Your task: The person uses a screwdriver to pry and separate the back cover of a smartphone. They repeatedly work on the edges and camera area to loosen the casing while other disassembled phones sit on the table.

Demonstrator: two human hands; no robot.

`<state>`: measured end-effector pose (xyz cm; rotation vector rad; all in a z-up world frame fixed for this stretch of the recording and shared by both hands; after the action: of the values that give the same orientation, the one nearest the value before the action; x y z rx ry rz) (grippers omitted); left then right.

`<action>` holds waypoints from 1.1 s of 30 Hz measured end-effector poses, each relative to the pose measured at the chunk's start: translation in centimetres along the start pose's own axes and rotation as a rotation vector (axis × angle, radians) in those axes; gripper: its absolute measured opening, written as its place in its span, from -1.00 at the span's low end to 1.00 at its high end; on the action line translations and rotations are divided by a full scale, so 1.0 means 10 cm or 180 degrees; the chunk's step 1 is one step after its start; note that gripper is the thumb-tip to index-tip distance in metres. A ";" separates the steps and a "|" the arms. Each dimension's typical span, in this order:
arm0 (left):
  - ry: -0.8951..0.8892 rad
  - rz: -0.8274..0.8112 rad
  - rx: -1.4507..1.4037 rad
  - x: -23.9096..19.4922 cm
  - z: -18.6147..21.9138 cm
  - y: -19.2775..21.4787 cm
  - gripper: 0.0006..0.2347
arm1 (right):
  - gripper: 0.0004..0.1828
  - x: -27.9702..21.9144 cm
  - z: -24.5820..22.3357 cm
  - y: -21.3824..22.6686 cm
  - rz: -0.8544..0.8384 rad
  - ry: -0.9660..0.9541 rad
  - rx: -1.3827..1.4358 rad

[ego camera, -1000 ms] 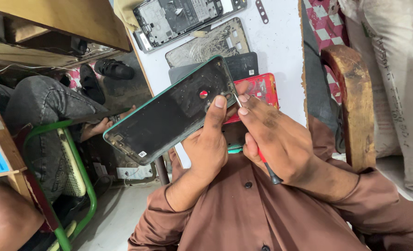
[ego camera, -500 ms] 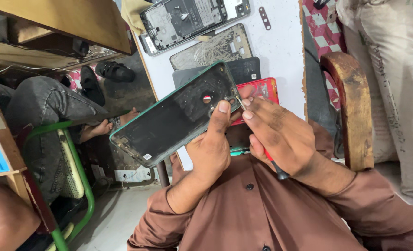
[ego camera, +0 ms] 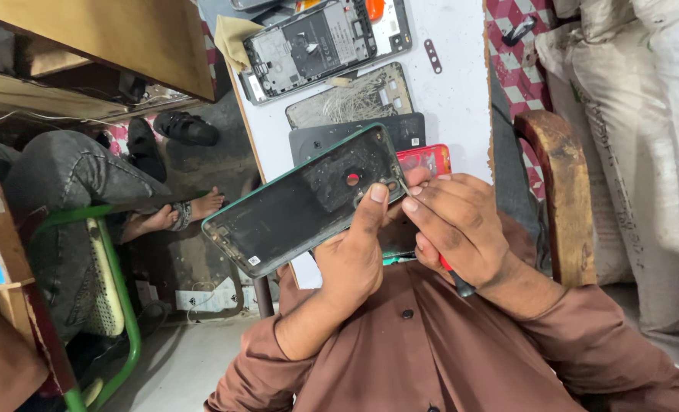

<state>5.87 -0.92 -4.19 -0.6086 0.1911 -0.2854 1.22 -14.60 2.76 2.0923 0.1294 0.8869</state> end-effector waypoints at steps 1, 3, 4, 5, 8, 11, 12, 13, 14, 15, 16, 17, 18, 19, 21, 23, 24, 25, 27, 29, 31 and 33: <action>0.0053 0.0076 -0.0116 0.00 -0.03 0.01 -0.87 | -0.71 0.00 0.00 0.00 0.0021 0.0027 0.0009; 0.0212 0.0068 -0.0290 -0.02 -0.07 0.00 -0.86 | -0.70 -0.01 -0.02 -0.01 0.0047 0.0068 -0.0011; 0.0311 -0.0021 -0.0347 -0.03 -0.09 -0.02 -0.85 | -0.70 -0.01 -0.02 -0.01 0.0059 0.0088 -0.0044; 0.0411 -0.0110 -0.0403 -0.03 -0.12 -0.03 -0.85 | -0.70 -0.01 -0.03 -0.02 0.0072 0.0108 -0.0078; -0.0052 -0.0118 -0.0381 -0.02 -0.09 -0.02 -0.94 | -0.69 -0.01 -0.07 -0.04 0.0145 0.0187 -0.0300; 0.0447 0.0324 -0.0438 -0.07 -0.31 0.07 -0.96 | -0.66 -0.01 -0.04 -0.05 0.0174 -0.0063 -0.0419; 0.0318 0.0238 -0.0497 -0.05 -0.29 0.05 -0.98 | -0.65 -0.01 -0.02 -0.05 0.0173 -0.0102 -0.0351; 0.0189 0.0153 -0.0554 -0.02 -0.25 0.03 -0.98 | -0.63 0.00 -0.01 -0.06 0.0172 -0.0142 -0.0283; 0.0054 0.0068 -0.0606 0.01 -0.19 0.01 -0.97 | -0.62 0.01 0.01 -0.06 0.0175 -0.0176 -0.0213; 0.0035 0.0100 -0.0544 0.03 -0.15 0.00 -0.96 | -0.60 0.02 0.02 -0.05 0.0132 -0.0127 -0.0096; 0.0023 0.0132 -0.0477 0.03 -0.11 -0.01 -0.94 | -0.59 0.03 0.02 -0.04 0.0092 -0.0086 0.0023; 0.0012 0.0164 -0.0410 0.04 -0.06 -0.02 -0.91 | -0.57 0.03 0.02 -0.03 0.0051 -0.0045 0.0142; 0.0078 0.0131 -0.0399 0.05 -0.03 -0.05 -0.88 | -0.58 0.03 0.01 -0.01 0.0064 -0.0008 0.0230; 0.0144 0.0100 -0.0388 0.05 0.00 -0.07 -0.85 | -0.60 0.03 0.00 0.02 0.0075 0.0030 0.0318; 0.0124 0.0078 -0.0244 0.06 0.07 -0.09 -0.82 | -0.63 0.04 -0.02 0.05 0.0098 0.0083 0.0459; -0.0041 0.0078 0.0010 0.07 0.15 -0.11 -0.82 | -0.65 0.06 -0.03 0.08 0.0119 0.0103 0.0542; -0.0070 0.0033 0.0076 0.07 0.16 -0.11 -0.81 | -0.66 0.07 -0.04 0.09 0.0107 0.0089 0.0548; -0.0099 -0.0013 0.0143 0.06 0.17 -0.11 -0.81 | -0.66 0.08 -0.04 0.10 0.0095 0.0075 0.0554; -0.0129 -0.0053 0.0250 0.05 0.16 -0.09 -0.81 | -0.68 0.10 -0.04 0.11 0.0096 0.0050 0.0553; -0.0132 -0.0037 0.0334 0.04 0.14 -0.06 -0.82 | -0.69 0.10 -0.04 0.12 0.0119 0.0028 0.0545; -0.0187 0.0175 0.1248 0.00 0.21 -0.02 -0.86 | -0.70 0.10 -0.04 0.11 0.0120 -0.0062 0.0507; -0.0093 0.0242 0.1750 -0.02 0.25 -0.03 -0.87 | -0.70 0.10 -0.04 0.12 0.0108 -0.0109 0.0488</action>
<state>6.28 0.19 -2.00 -0.0606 0.0997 -0.2413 1.45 -14.69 4.39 2.2571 0.1482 0.8849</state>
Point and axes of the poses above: each hand's wrist, its own x-axis towards the middle knuckle, its own y-axis out of the back of the hand, z = x × y, the point moved 8 cm from there along x, towards the middle knuckle, and after that the axes turned 15 degrees about -z, right-handed, at the moved point
